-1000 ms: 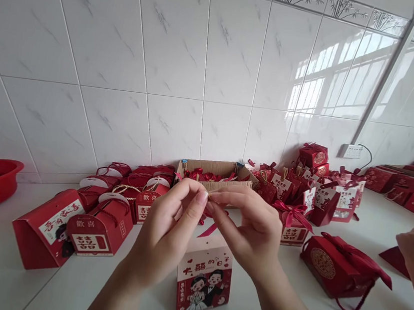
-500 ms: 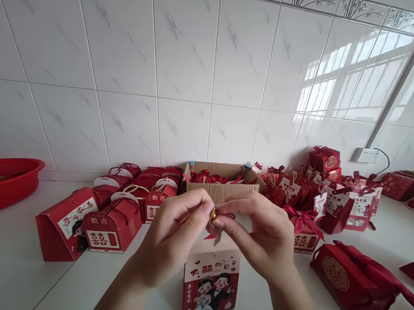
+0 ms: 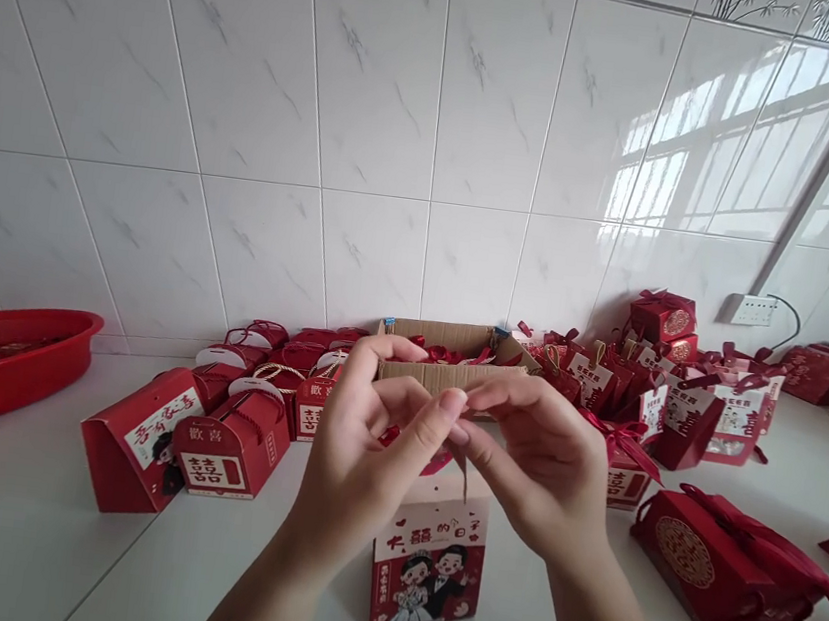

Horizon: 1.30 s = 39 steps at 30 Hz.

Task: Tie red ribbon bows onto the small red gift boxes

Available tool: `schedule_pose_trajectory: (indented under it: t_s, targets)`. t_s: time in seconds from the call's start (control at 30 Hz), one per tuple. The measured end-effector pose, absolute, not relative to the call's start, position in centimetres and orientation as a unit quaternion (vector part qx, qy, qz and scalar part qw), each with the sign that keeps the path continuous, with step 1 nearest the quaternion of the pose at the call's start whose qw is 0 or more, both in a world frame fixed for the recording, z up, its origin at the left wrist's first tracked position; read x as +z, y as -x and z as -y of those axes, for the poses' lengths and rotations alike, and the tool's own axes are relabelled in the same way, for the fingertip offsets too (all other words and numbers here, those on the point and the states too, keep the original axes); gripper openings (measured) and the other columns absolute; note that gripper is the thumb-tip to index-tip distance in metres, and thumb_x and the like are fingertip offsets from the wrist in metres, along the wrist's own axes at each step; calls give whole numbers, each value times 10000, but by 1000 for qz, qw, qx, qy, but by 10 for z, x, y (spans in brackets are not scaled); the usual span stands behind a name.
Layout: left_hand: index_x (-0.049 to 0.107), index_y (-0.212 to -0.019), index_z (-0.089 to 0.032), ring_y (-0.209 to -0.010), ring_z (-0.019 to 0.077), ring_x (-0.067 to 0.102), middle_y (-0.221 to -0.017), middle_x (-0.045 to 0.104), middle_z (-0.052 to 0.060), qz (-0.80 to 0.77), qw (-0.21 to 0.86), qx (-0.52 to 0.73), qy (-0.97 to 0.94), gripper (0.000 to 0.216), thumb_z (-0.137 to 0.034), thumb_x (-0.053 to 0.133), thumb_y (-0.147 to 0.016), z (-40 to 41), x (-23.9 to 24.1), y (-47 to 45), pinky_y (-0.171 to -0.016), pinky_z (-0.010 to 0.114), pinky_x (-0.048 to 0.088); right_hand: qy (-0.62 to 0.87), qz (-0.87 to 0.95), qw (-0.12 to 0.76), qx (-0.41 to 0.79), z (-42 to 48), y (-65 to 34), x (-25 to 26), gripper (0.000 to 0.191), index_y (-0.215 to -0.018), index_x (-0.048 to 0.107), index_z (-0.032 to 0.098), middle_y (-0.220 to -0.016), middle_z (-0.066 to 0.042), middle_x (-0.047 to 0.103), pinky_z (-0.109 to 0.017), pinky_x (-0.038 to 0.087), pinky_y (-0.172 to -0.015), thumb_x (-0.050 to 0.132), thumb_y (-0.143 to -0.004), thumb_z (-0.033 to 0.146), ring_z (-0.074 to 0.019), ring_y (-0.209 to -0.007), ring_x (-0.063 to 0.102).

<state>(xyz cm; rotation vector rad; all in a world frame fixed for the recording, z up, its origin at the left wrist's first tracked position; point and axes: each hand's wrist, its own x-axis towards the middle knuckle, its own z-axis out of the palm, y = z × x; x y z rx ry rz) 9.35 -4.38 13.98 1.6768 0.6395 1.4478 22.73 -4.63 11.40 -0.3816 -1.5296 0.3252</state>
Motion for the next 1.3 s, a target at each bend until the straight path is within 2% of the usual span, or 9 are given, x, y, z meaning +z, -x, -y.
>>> schedule_pose_trajectory:
  t_s: [0.07, 0.17, 0.3, 0.53, 0.63, 0.73, 0.83, 1.0, 1.3]
  targets:
    - [393, -1061, -233, -525, 110, 530, -584, 585, -53, -247, 409, 594, -647, 416, -355, 670, -776, 46, 140, -95, -531, 233, 458, 158, 688, 690, 160, 47, -229, 115, 170, -922, 624, 213, -833, -29, 647, -281, 588, -641, 652, -792, 108, -146, -784, 640]
    - [393, -1060, -237, -507, 100, 509, -571, 563, -66, -229, 404, 595, -656, 436, -386, 678, -766, 45, 140, -95, -512, 219, 438, 149, 695, 681, 175, 50, -232, 117, 185, -935, 620, 212, -832, -28, 638, -292, 574, -660, 660, -788, 107, -146, -789, 625]
    - [422, -1042, -238, -494, 91, 465, -561, 529, -65, -224, 374, 575, -692, 385, -451, 631, -798, 40, 137, -92, -479, 207, 392, 161, 709, 668, 157, 52, -235, 119, 119, -858, 627, 204, -824, -31, 632, -301, 555, -669, 666, -787, 116, -145, -779, 603]
    - [428, -1101, -255, -459, 84, 406, -552, 471, -75, -233, 362, 558, -709, 372, -446, 594, -829, 36, 133, -90, -426, 195, 340, 167, 718, 658, 151, 49, -236, 120, 109, -817, 627, 207, -791, -17, 613, -279, 536, -651, 656, -794, 105, -126, -743, 576]
    - [526, -1056, -267, -453, 78, 392, -553, 446, -66, -216, 341, 543, -736, 229, -394, 555, -868, 34, 133, -87, -428, 196, 345, 164, 720, 654, 164, 48, -237, 121, 91, -810, 631, 206, -788, -18, 614, -287, 547, -667, 655, -798, 119, -129, -753, 583]
    - [622, -980, -268, -546, 94, 476, -658, 535, -18, -192, 326, 529, -760, 164, -337, 491, -911, 33, 135, -83, -501, 209, 421, 158, 715, 650, 203, 48, -237, 122, 74, -811, 630, 203, -786, -17, 613, -287, 562, -668, 651, -802, 132, -130, -754, 601]
    - [655, -998, -285, -666, 123, 557, -771, 608, 18, -177, 314, 521, -773, 177, -290, 504, -905, 33, 137, -77, -563, 226, 473, 147, 707, 646, 248, 49, -238, 121, 76, -812, 623, 198, -780, -14, 614, -276, 565, -651, 661, -795, 135, -126, -740, 607]
    - [680, -990, -293, -625, 129, 581, -733, 638, 20, -176, 295, 493, -799, 178, -243, 556, -874, 33, 139, -70, -519, 223, 483, 140, 710, 631, 280, 50, -240, 121, 100, -804, 633, 193, -812, -15, 608, -274, 555, -671, 668, -779, 103, -123, -771, 604]
    - [696, -959, -281, -694, 130, 655, -825, 716, 3, -180, 249, 494, -813, 178, -188, 597, -844, 26, 139, -69, -598, 217, 527, 127, 713, 627, 288, 44, -239, 121, 91, -802, 604, 196, -783, -1, 612, -293, 581, -675, 646, -801, 115, -126, -755, 641]
